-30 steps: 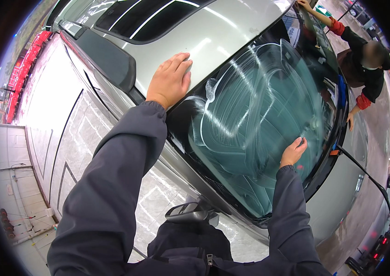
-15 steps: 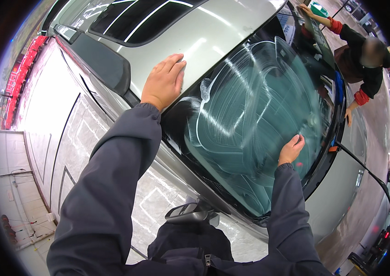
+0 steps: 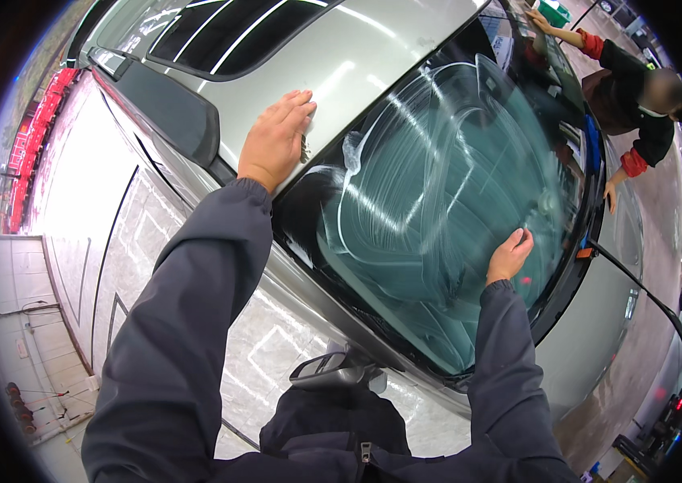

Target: The person applies a transparent film to a car windshield using a blue squeegee to smooth the surface and remove bubbles. They work across the entire windshield, occasionally adjusting the film edges and coordinating with another person who assists on the opposite side.

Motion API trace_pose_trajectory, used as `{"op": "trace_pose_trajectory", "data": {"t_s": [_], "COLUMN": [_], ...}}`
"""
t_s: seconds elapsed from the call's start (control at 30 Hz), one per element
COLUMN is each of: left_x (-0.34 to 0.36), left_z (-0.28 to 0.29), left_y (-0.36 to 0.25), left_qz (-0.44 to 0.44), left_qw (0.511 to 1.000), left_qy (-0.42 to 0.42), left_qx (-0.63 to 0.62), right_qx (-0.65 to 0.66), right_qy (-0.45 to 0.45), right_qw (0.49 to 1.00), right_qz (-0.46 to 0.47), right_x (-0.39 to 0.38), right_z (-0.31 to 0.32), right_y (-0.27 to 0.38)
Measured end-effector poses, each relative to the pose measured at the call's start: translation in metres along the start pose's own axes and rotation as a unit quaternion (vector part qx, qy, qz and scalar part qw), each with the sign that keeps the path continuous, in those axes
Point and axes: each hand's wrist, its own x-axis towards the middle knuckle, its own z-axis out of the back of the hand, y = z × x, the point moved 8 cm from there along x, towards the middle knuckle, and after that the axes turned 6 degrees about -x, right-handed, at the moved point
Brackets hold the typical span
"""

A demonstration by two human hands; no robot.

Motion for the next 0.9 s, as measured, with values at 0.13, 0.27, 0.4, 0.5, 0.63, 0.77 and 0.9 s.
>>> {"op": "trace_pose_trajectory", "data": {"t_s": [0.13,0.27,0.4,0.5,0.63,0.77,0.9], "left_x": [0.001,-0.001,0.0,0.003,0.003,0.003,0.003], "left_z": [0.001,-0.003,-0.009,-0.015,-0.011,-0.011,-0.011], "left_y": [-0.002,-0.002,0.0,-0.002,-0.01,-0.008,-0.008], "left_qz": [0.0,-0.012,-0.02,-0.006,-0.004,0.003,-0.009], "left_qw": [1.0,1.0,1.0,1.0,0.998,0.998,0.998], "left_qy": [-0.011,-0.013,-0.007,0.005,0.015,0.021,0.019], "left_qx": [0.011,0.016,-0.013,0.023,0.058,0.06,0.065], "right_qx": [-0.006,-0.032,-0.033,-0.034,-0.032,-0.047,-0.057], "right_qy": [0.002,-0.006,-0.038,-0.03,-0.055,-0.044,-0.031], "right_qw": [1.0,0.999,0.998,0.999,0.998,0.998,0.997], "right_qz": [0.004,0.01,0.024,-0.02,-0.003,-0.023,-0.031], "right_x": [0.001,0.003,0.004,0.005,0.001,0.001,0.003], "right_z": [-0.001,0.007,0.017,0.014,0.017,0.015,0.015], "right_y": [0.001,-0.002,-0.006,-0.015,-0.009,-0.01,-0.012]}}
